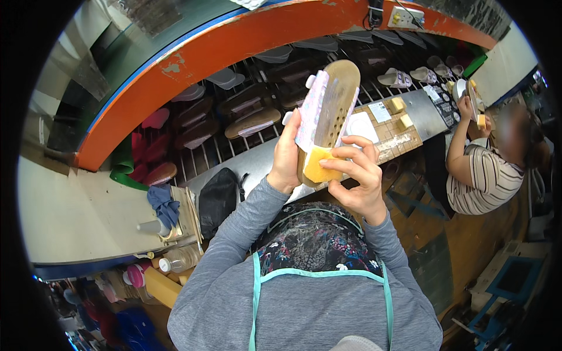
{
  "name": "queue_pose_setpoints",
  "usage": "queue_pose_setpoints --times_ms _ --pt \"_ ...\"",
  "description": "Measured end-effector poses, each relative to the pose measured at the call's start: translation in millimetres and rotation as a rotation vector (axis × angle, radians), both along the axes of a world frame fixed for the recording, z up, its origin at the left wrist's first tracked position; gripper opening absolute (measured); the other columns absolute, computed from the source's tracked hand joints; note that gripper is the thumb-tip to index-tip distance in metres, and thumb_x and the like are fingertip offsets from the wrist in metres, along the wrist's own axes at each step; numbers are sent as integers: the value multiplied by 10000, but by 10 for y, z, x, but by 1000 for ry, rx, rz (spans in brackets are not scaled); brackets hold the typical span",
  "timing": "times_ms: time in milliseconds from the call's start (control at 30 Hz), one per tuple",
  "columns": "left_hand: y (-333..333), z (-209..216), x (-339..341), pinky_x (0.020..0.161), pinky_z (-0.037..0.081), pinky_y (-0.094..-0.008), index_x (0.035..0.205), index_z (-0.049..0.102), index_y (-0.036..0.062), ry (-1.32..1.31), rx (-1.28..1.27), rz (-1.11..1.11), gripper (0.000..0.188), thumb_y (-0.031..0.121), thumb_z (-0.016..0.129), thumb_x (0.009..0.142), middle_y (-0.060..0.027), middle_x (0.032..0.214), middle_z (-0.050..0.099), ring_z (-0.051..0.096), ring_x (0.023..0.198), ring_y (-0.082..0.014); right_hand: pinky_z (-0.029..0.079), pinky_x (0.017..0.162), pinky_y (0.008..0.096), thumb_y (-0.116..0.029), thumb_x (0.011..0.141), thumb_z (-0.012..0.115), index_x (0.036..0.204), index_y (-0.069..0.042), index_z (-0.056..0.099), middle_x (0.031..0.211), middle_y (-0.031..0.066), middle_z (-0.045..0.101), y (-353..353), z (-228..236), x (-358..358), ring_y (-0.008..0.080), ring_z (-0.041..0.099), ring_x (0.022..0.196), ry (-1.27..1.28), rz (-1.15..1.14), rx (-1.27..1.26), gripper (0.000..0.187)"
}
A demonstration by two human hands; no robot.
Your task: The person repeatedly wipes the soles of multiple slippers with a yellow sponge, placing each slipper back on a rack after cleaning. The person also briefly handles a pink and white container, opening and closing it before returning it to the shelf.
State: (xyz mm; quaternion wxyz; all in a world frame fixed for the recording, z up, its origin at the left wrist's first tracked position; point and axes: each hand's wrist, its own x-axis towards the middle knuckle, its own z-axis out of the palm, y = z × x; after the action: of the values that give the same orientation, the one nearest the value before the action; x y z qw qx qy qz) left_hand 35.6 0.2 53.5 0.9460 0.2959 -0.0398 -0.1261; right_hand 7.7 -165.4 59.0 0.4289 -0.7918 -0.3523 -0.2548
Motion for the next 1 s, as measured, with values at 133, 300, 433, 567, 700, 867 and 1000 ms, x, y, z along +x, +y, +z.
queue_pose_setpoints --times_ms 133,300,433,567,700,867,1000 --pt "-80 25 84 923 523 -364 1369 463 41 -108 27 119 580 489 310 1034 -123 1255 603 638 1066 -222 419 961 432 -46 590 662 979 -111 733 980 62 684 -26 9 -34 320 549 1122 104 2 128 401" --pt "-216 92 104 952 500 -371 1373 468 48 -52 -36 78 573 485 320 1033 -111 1261 606 618 1111 -214 440 962 444 -22 614 666 996 -79 711 1087 103 651 -206 210 214 344 542 1129 -93 -61 256 389" --pt "-293 103 67 1030 453 -393 1380 465 45 14 -44 5 572 475 321 1032 -136 1295 587 596 1151 -252 436 975 437 -12 611 666 1007 -101 717 1092 77 657 -299 312 413 312 542 1141 -106 -91 147 409" --pt "-255 61 99 1008 467 -390 1382 462 51 11 -48 33 573 482 323 1029 -140 1287 587 605 1130 -249 429 978 440 -23 591 657 981 -114 733 1045 47 675 -224 208 356 307 538 1144 -20 -6 78 407" --pt "-152 25 167 950 497 -373 1362 471 57 -40 -44 116 557 483 333 1030 -112 1237 611 627 1071 -220 421 966 415 -47 582 657 970 -132 743 1004 31 690 -123 71 232 299 561 1098 73 66 82 406" --pt "-174 -75 182 895 515 -359 1350 461 45 -145 19 488 537 461 346 1031 -105 1198 609 634 1020 -216 401 963 392 -133 613 749 1017 -103 730 998 54 694 21 -33 120 273 566 1078 273 26 283 405" --pt "-150 -172 211 938 489 -386 1376 432 38 -261 37 648 553 461 351 1030 -112 1249 576 599 1097 -240 418 954 399 -157 628 785 1046 -61 710 1006 83 683 109 -95 75 274 565 1077 304 26 350 435"
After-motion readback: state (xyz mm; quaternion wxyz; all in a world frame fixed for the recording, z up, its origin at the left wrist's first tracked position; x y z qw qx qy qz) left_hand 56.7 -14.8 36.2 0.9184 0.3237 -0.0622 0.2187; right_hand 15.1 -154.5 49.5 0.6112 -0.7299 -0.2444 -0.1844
